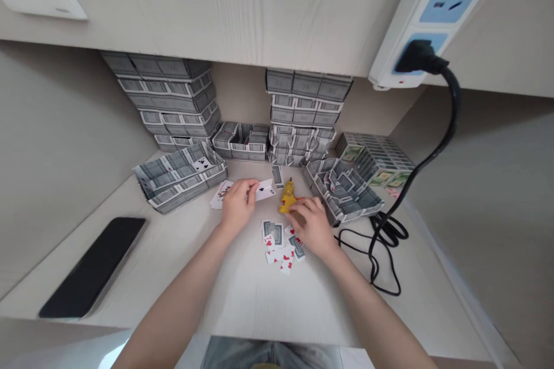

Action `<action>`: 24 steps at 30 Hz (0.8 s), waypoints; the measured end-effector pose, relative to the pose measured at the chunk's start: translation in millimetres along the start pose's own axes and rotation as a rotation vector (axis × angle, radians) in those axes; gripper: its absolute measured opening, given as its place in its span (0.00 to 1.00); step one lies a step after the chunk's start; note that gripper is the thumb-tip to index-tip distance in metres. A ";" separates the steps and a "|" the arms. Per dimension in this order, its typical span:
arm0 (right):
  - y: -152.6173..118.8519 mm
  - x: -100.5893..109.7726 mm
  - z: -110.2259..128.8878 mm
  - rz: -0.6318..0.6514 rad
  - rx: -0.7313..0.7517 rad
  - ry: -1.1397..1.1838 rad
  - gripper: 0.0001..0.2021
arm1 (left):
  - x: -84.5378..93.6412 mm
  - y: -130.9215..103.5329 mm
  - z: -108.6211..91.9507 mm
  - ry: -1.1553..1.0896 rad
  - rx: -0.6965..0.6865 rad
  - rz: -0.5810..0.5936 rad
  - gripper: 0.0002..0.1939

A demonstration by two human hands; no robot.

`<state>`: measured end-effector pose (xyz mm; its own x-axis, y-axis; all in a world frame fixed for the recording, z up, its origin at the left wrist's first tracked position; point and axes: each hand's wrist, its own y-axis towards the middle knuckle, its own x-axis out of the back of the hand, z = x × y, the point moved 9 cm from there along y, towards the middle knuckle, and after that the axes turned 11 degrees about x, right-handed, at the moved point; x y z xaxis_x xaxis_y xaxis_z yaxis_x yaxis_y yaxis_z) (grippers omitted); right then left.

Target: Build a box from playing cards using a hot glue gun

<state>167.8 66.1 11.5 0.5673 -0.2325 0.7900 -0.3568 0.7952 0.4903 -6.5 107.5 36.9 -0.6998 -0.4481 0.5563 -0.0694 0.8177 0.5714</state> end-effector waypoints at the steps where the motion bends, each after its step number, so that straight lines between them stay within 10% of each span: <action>1: 0.1 -1.8 3.7 0.015 0.016 0.016 0.06 | 0.0 0.0 -0.3 0.003 -0.001 0.000 0.07; 6: -0.9 -12.9 24.7 0.139 0.101 0.128 0.09 | 0.4 -0.4 -1.1 0.016 0.006 0.007 0.06; 14: -7.1 -28.9 41.8 0.344 0.130 0.213 0.41 | -3.7 -1.8 -2.4 0.002 -0.026 0.047 0.07; 24: -13.8 -38.1 15.8 0.284 -0.122 0.341 0.22 | -4.8 -2.5 -4.4 -0.003 -0.028 0.066 0.07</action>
<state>139.5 55.1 -19.6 0.6787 0.1853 0.7106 -0.4549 0.8658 0.2086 0.1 106.0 35.4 -0.7046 -0.3925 0.5912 -0.0031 0.8348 0.5505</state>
